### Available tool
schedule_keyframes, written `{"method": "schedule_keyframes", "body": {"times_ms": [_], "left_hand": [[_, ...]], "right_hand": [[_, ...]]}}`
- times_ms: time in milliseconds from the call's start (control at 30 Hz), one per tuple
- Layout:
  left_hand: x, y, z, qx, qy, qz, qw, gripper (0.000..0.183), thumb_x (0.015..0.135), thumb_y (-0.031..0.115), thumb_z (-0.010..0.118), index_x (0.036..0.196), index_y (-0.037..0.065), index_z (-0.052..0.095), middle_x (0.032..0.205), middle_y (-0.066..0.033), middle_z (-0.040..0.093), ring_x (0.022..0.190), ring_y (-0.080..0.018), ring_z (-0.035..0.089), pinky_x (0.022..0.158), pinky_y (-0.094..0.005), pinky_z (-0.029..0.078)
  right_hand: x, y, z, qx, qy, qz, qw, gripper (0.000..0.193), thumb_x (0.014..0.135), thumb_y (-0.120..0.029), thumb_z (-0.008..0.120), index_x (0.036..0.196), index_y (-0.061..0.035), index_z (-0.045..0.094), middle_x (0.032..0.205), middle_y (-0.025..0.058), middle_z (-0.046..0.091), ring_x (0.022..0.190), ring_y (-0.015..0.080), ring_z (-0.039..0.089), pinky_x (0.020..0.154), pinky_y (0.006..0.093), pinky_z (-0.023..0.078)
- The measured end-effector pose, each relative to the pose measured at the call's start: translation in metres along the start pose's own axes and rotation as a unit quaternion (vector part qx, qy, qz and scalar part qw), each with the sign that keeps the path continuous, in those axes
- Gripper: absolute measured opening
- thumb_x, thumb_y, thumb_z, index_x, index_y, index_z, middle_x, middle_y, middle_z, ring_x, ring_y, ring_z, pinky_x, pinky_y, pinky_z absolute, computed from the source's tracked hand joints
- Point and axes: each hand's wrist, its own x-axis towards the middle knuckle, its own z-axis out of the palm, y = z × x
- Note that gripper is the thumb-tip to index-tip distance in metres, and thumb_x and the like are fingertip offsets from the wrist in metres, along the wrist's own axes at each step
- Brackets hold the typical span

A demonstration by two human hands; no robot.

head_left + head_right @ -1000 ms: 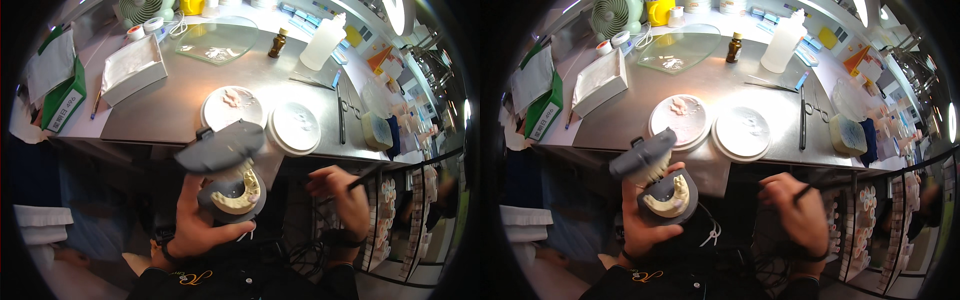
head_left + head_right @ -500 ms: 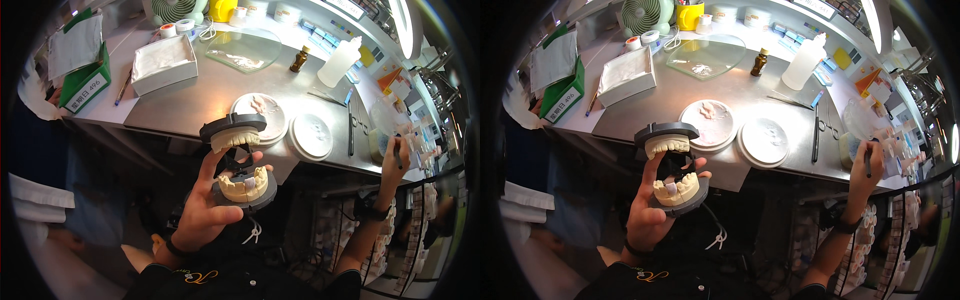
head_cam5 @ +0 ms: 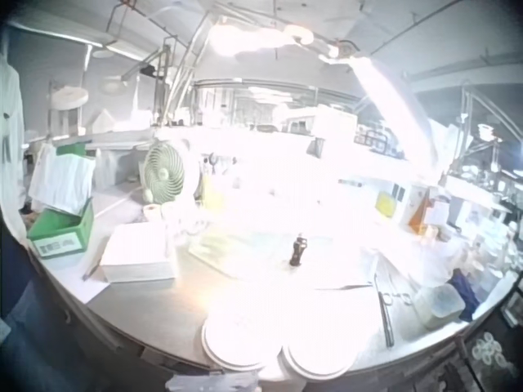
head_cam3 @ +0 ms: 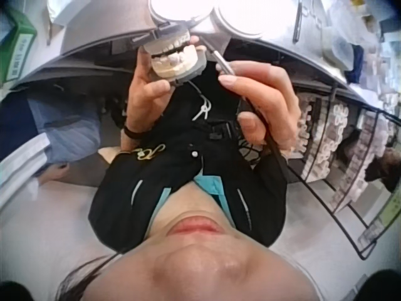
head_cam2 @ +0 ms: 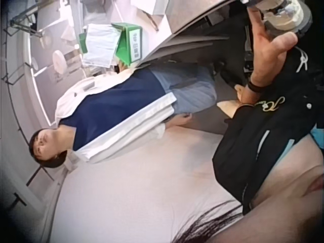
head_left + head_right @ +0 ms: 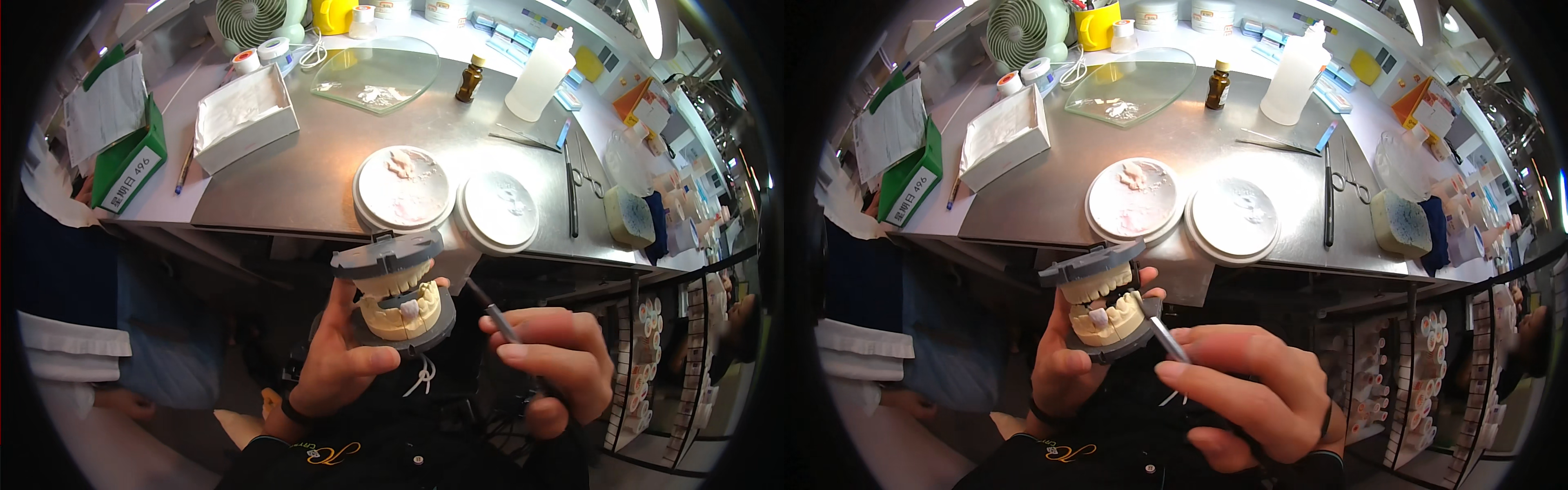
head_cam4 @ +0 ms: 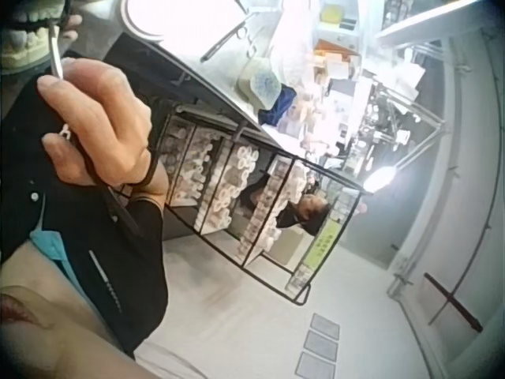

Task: Applying a finish or paint to a dental tooth model using a fine brush.

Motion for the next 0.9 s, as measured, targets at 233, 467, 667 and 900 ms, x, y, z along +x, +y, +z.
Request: {"method": "schedule_keyframes", "body": {"times_ms": [233, 467, 667, 900], "left_hand": [[0.000, 0.001, 0.000, 0.013, 0.009, -0.021, 1.000, 0.090, 0.062, 0.023, 0.077, 0.135, -0.001, 0.030, 0.135, -0.0297, 0.034, 0.124, -0.0410, 0.039, 0.103, -0.0481, 0.034], [0.003, -0.002, -0.001, 0.024, 0.006, -0.019, 1.000, 0.090, 0.061, 0.026, 0.078, 0.133, -0.002, 0.033, 0.133, -0.0289, 0.038, 0.123, -0.0408, 0.040, 0.103, -0.0474, 0.034], [0.000, -0.006, -0.007, 0.067, 0.051, 0.009, 0.996, 0.090, 0.060, 0.028, 0.078, 0.133, -0.002, 0.035, 0.131, -0.0292, 0.039, 0.122, -0.0408, 0.041, 0.104, -0.0490, 0.031], [-0.004, -0.004, -0.013, 0.089, 0.059, -0.007, 0.994, 0.090, 0.059, 0.026, 0.078, 0.133, -0.001, 0.035, 0.133, -0.0299, 0.037, 0.122, -0.0411, 0.041, 0.104, -0.0494, 0.031]], "right_hand": [[-0.003, 0.009, 0.023, 0.013, 0.042, -0.029, 0.999, 0.033, 0.069, -0.003, 0.073, 0.099, 0.0034, 0.060, 0.085, 0.0139, 0.058, 0.092, 0.0381, 0.063, 0.073, 0.0349, 0.056], [-0.002, 0.018, 0.034, 0.037, 0.069, -0.041, 0.996, 0.033, 0.067, 0.001, 0.075, 0.094, 0.0048, 0.055, 0.076, 0.0136, 0.059, 0.084, 0.0386, 0.065, 0.067, 0.0351, 0.057], [0.004, 0.019, 0.038, 0.026, 0.089, -0.042, 0.995, 0.023, 0.072, 0.001, 0.070, 0.088, 0.0051, 0.055, 0.068, 0.0119, 0.059, 0.075, 0.0348, 0.067, 0.068, 0.0377, 0.058], [0.007, 0.020, 0.036, 0.023, 0.063, -0.033, 0.997, 0.023, 0.070, 0.004, 0.067, 0.087, 0.0026, 0.050, 0.063, 0.0122, 0.058, 0.080, 0.0399, 0.065, 0.060, 0.0358, 0.059]]}}
